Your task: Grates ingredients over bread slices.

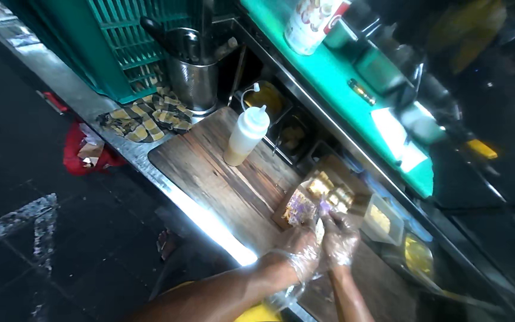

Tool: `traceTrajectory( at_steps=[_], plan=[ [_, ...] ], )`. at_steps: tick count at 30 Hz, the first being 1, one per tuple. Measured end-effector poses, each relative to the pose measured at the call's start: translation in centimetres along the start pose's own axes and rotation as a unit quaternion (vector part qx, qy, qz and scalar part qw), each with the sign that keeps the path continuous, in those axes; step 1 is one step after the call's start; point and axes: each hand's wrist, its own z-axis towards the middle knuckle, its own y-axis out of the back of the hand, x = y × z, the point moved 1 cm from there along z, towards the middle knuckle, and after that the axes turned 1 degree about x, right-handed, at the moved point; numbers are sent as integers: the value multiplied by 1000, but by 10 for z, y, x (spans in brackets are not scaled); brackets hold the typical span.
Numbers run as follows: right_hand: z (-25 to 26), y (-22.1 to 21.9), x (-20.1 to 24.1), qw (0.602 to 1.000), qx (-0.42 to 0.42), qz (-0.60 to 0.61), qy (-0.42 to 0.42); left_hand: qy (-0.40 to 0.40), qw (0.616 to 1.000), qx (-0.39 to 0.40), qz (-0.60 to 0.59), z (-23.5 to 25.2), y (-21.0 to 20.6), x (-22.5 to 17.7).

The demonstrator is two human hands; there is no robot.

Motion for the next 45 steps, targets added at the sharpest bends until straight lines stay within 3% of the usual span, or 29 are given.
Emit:
traceTrajectory(
  at_steps=[10,14,17,21,24,28,31,35,37,39,41,45],
  plan=[
    [18,-8,-3,999,15,-37,36,5,1000,-20,17,1,10,-1],
    [2,-10,5,998,15,-10,56,0,1000,-26,7,1,10,8],
    [17,-5,1,997,29,-61,40,2,999,-33,-8,-2,4,6],
    [3,16,14,996,16,-16,82,-13,995,-33,-96,0,4,18],
    [-13,17,-3,983,69,-105,136,-15,988,-16,-151,1,-7,26],
    [-21,13,-9,945,49,-173,275,-33,972,-45,-231,6,-16,40],
    [-37,11,-6,932,90,-211,280,-41,950,-50,-306,10,-23,49],
    [-44,15,-6,937,76,-129,316,-51,906,-34,-419,1,-16,55],
    [-20,24,-4,945,61,-121,298,-56,896,-33,-440,-6,-10,60],
    [21,33,1,947,99,-176,249,-67,895,-46,-439,-14,-4,69],
    [57,26,13,921,192,-281,191,-73,885,-67,-456,-21,-1,79],
    [99,-17,34,798,373,-465,88,-52,870,-85,-484,-36,13,91]
  ],
)
